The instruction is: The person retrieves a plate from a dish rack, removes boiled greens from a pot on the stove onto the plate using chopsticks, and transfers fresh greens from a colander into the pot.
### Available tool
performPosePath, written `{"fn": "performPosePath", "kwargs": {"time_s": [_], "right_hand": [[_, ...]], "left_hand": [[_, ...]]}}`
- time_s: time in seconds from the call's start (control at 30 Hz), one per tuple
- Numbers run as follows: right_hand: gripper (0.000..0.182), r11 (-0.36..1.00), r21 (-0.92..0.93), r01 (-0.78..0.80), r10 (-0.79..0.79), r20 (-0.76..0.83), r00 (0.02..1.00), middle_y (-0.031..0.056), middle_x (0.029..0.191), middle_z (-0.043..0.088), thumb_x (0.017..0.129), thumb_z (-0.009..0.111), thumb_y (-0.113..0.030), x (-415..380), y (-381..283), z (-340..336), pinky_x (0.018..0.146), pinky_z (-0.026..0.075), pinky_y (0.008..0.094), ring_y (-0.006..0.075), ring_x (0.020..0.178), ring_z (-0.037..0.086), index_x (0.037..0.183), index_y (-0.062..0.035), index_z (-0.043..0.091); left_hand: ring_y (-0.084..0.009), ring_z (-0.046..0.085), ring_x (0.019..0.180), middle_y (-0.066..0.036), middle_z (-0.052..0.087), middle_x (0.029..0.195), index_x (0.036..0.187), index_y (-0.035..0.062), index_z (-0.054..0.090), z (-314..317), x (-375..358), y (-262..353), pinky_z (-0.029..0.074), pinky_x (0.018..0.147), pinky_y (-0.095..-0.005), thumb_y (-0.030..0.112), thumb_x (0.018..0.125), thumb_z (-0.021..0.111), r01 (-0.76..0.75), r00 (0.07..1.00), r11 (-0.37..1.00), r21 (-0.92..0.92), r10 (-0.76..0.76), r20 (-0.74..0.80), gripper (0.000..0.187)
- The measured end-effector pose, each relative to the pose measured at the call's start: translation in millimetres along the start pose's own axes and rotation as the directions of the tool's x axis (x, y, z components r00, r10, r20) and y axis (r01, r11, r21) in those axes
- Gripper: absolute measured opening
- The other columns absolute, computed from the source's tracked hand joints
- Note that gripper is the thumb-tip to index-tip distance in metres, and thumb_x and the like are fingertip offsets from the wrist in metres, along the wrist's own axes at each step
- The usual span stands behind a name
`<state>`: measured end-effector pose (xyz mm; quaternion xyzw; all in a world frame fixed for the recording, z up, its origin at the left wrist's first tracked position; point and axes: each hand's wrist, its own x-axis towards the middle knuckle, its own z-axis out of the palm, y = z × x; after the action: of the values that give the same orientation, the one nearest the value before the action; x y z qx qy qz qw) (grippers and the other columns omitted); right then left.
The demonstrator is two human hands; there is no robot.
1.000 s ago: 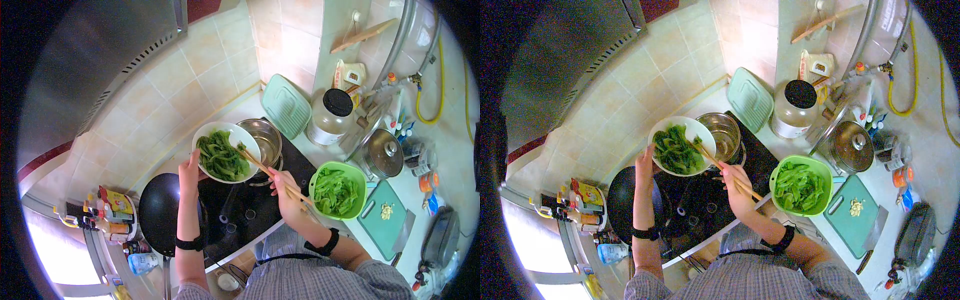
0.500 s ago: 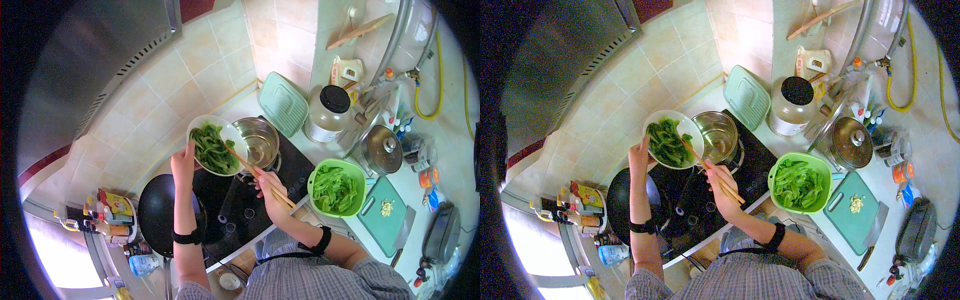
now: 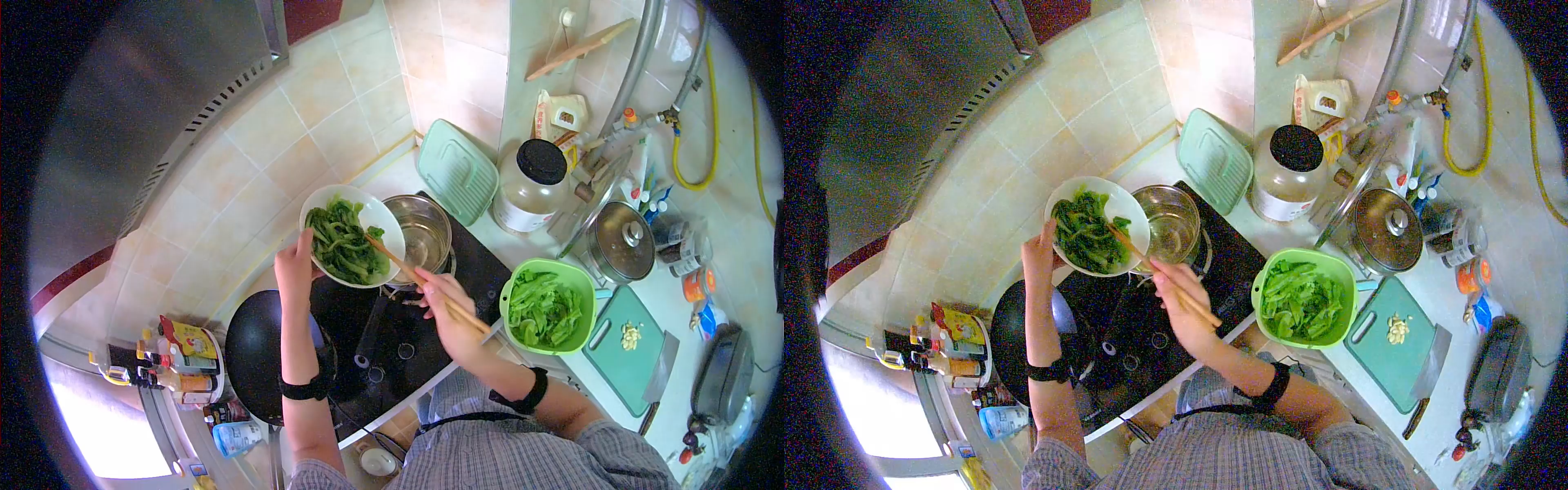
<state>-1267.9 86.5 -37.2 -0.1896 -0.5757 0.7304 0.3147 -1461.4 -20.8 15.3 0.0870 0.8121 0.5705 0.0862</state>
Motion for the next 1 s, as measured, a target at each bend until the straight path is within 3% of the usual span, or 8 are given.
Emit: {"fn": "performPosePath", "kwargs": {"time_s": [0.23, 0.37, 0.43, 0.5, 0.53, 0.63, 0.83, 1.0], "right_hand": [[0.022, 0.975, -0.164, 0.147, -0.146, 0.017, 0.989, 0.0046, 0.075, 0.052, 0.085, 0.045, -0.015, 13, -51, -40, 0.057, 0.04, 0.0196, 0.0093, 0.064, 0.048, 0.099, -0.002, 0.057], [0.02, 0.873, -0.296, 0.387, -0.251, 0.408, 0.878, 0.0065, 0.073, 0.053, 0.078, 0.055, -0.006, 15, -81, -43, 0.057, 0.041, 0.0236, 0.014, 0.066, 0.05, 0.097, -0.0034, 0.058], [0.02, 0.845, -0.292, 0.448, -0.308, 0.42, 0.854, 0.0056, 0.073, 0.054, 0.082, 0.051, -0.015, 18, -82, -58, 0.053, 0.04, 0.0228, 0.0113, 0.061, 0.048, 0.097, -0.0046, 0.059], [0.041, 0.929, -0.342, 0.14, -0.022, 0.327, 0.945, 0.0071, 0.074, 0.057, 0.086, 0.04, -0.036, 19, -110, -79, 0.051, 0.039, 0.0212, 0.0097, 0.056, 0.046, 0.095, -0.0001, 0.058], [0.054, 0.944, -0.319, 0.082, 0.006, 0.264, 0.964, 0.006, 0.069, 0.057, 0.086, 0.031, -0.045, 22, -119, -83, 0.048, 0.038, 0.02, 0.0082, 0.053, 0.044, 0.094, 0.001, 0.059], [0.054, 0.962, -0.271, -0.03, 0.083, 0.185, 0.979, 0.0049, 0.067, 0.055, 0.087, 0.03, -0.045, 31, -148, -81, 0.047, 0.036, 0.0189, 0.0063, 0.051, 0.041, 0.096, 0.0, 0.059], [0.053, 0.947, -0.276, 0.165, -0.048, 0.387, 0.921, 0.0028, 0.065, 0.053, 0.087, 0.031, -0.043, 38, -153, -68, 0.049, 0.037, 0.0203, 0.0067, 0.051, 0.04, 0.098, 0.0012, 0.058], [0.032, 0.948, -0.308, 0.084, -0.042, 0.139, 0.989, 0.0017, 0.067, 0.057, 0.086, 0.043, -0.029, 31, -156, -92, 0.046, 0.035, 0.0174, 0.0048, 0.053, 0.041, 0.091, -0.0034, 0.062]], "left_hand": [[-0.0165, 0.059, 0.07, -0.011, 0.058, 0.084, 0.098, -0.0056, 0.05, -8, -26, -25, 0.05, 0.059, -0.0292, 0.029, 0.08, 0.049, 0.211, 0.977, 0.847, -0.488, -0.182, 0.108, 0.039], [-0.0208, 0.055, 0.089, -0.012, 0.053, 0.1, 0.107, -0.0046, 0.045, -5, -36, -44, 0.048, 0.071, -0.0339, 0.027, 0.08, 0.049, 0.255, 0.967, 0.689, -0.679, -0.162, 0.199, 0.042], [-0.0226, 0.049, 0.099, -0.012, 0.049, 0.109, 0.111, -0.0024, 0.042, -10, -36, -63, 0.042, 0.083, -0.0355, 0.025, 0.082, 0.047, 0.291, 0.954, 0.626, -0.723, -0.134, 0.268, 0.041], [-0.0229, 0.048, 0.102, -0.012, 0.049, 0.11, 0.113, -0.0014, 0.041, -13, -44, -69, 0.039, 0.086, -0.0354, 0.026, 0.083, 0.044, 0.283, 0.953, 0.601, -0.748, -0.092, 0.287, 0.04], [-0.0227, 0.048, 0.102, -0.011, 0.049, 0.111, 0.113, -0.0012, 0.041, -14, -48, -69, 0.04, 0.086, -0.0352, 0.026, 0.083, 0.043, 0.295, 0.948, 0.594, -0.748, -0.085, 0.306, 0.04], [-0.0224, 0.048, 0.102, -0.011, 0.048, 0.111, 0.113, -0.0001, 0.04, -8, -57, -62, 0.041, 0.085, -0.0353, 0.027, 0.084, 0.042, 0.366, 0.92, 0.547, -0.753, -0.092, 0.381, 0.04], [-0.0194, 0.052, 0.096, -0.009, 0.05, 0.108, 0.112, 0.0007, 0.041, -3, -60, -67, 0.046, 0.078, -0.0332, 0.027, 0.084, 0.043, 0.333, 0.936, 0.613, -0.716, -0.123, 0.33, 0.038], [-0.0223, 0.045, 0.105, -0.011, 0.047, 0.113, 0.114, -0.0004, 0.04, -4, -67, -66, 0.037, 0.089, -0.0356, 0.026, 0.084, 0.042, 0.341, 0.931, 0.55, -0.762, -0.082, 0.357, 0.04]]}}
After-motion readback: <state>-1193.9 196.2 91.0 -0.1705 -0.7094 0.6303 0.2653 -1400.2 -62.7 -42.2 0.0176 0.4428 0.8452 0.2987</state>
